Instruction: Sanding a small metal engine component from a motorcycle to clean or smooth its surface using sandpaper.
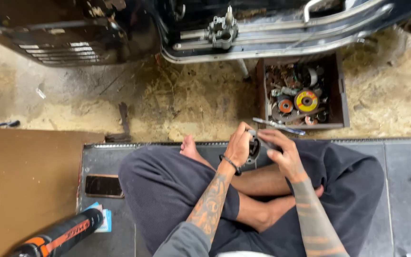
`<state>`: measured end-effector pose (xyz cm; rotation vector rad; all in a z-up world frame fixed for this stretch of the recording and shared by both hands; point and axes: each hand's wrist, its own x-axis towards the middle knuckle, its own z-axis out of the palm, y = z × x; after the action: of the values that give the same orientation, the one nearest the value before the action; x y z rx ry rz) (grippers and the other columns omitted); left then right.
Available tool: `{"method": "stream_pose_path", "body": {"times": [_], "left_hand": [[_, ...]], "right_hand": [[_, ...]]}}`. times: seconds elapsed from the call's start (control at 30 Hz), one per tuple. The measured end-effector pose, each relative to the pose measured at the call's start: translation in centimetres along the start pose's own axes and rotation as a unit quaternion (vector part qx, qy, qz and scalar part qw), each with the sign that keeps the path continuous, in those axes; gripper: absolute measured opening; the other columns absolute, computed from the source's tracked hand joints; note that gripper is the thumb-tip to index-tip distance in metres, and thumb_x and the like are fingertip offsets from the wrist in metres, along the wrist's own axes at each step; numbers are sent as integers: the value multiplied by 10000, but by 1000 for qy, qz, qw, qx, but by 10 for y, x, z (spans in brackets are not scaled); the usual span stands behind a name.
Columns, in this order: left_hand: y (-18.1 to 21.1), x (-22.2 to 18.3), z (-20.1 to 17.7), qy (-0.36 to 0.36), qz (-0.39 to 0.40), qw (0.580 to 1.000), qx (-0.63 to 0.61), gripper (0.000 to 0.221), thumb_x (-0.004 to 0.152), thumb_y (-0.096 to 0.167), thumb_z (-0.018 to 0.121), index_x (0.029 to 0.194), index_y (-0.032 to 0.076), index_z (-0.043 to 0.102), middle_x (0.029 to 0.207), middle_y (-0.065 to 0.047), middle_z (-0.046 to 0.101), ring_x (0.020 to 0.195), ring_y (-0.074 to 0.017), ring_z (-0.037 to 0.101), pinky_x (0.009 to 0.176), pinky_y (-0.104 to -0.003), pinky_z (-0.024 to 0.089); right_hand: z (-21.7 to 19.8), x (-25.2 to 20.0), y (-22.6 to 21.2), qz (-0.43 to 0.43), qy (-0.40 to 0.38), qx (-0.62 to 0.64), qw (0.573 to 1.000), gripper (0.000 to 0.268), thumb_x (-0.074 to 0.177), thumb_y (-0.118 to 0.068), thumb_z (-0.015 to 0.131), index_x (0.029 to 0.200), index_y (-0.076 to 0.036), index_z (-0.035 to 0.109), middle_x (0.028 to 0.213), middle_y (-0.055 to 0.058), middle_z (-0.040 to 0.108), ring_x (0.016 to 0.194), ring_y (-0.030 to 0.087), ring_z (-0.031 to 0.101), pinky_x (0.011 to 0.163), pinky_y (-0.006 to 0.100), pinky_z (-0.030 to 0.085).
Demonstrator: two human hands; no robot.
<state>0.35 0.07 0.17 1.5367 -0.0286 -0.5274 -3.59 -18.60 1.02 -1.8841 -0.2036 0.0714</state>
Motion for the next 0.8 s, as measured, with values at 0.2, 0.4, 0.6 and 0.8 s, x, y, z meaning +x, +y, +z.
{"method": "stream_pose_path", "body": {"times": [0.2, 0.4, 0.6, 0.8], "left_hand": [[0, -1, 2, 6, 13, 1000, -27, 305, 893, 301, 386, 1043, 53, 483, 1121, -337, 499, 1191, -609, 440, 883, -685, 459], [-5, -1, 0, 32, 5, 999, -2, 293, 880, 264, 375, 1051, 85, 531, 1032, -255, 506, 1084, -463, 510, 1007, -577, 429], [4, -7, 0, 53, -9, 998, -25, 313, 882, 269, 371, 1044, 86, 566, 1008, -239, 517, 1081, -420, 522, 1002, -507, 438], [-19, -1, 4, 73, -5, 997, -28, 323, 897, 281, 383, 1070, 66, 550, 1037, -253, 517, 1103, -435, 511, 1021, -519, 421]], "right_hand": [[7, -4, -11, 10, 30, 54, 998, 669, 820, -541, 619, 1280, -75, 754, 1300, 176, 702, 1249, 361, 640, 1054, 518, 462], [17, -9, -1, -4, 40, 70, 997, 682, 808, -518, 644, 1337, -94, 727, 1391, 174, 656, 1300, 366, 600, 1070, 516, 449], [30, -10, 2, -7, 57, 148, 987, 644, 951, -486, 557, 1409, -41, 641, 1460, 231, 578, 1369, 441, 500, 1093, 606, 395], [39, -9, -15, -5, 70, 123, 990, 664, 954, -502, 564, 1407, -22, 628, 1473, 266, 543, 1370, 517, 465, 1097, 680, 365]]}}
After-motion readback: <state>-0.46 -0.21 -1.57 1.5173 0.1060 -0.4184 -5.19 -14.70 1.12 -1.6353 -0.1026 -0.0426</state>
